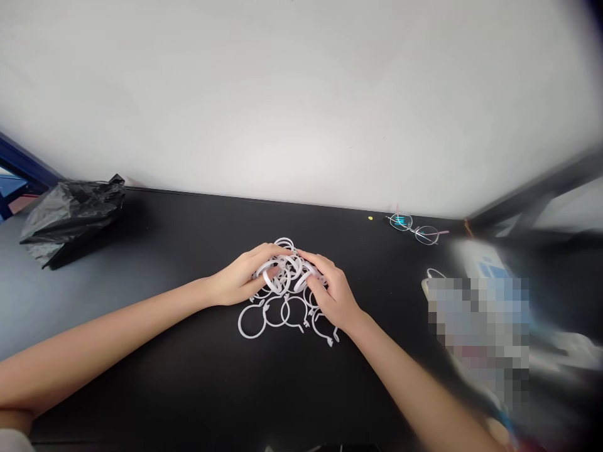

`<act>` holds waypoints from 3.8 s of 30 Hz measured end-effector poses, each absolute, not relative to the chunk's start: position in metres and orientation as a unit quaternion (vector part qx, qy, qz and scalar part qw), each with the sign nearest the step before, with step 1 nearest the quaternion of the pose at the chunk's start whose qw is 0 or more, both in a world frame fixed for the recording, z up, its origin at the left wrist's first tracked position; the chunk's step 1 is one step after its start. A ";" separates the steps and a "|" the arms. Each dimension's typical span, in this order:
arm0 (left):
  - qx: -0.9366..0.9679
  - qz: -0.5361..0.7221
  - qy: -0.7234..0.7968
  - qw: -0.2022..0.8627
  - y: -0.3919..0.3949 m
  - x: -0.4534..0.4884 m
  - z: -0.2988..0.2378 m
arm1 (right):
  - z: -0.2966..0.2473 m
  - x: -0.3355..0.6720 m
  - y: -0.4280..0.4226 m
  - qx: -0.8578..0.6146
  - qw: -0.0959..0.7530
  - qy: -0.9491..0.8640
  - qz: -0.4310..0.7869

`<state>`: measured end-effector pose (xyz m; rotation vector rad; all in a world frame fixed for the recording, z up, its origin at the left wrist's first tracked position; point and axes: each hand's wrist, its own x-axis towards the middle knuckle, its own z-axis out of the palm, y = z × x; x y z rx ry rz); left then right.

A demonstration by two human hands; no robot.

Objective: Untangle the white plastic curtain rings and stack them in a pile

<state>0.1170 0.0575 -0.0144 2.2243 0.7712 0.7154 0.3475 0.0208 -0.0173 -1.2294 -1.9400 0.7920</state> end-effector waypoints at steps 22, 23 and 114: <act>0.852 0.311 0.263 0.330 0.067 0.105 -0.013 | -0.014 0.346 0.017 -0.466 0.461 -0.696 0.294; 0.848 0.310 0.282 0.324 0.068 0.105 -0.012 | -0.014 0.346 0.017 -0.474 0.465 -0.690 0.289; 0.824 0.513 0.205 0.122 -0.009 0.132 0.009 | 0.007 0.326 -0.013 -0.275 0.491 -0.799 0.211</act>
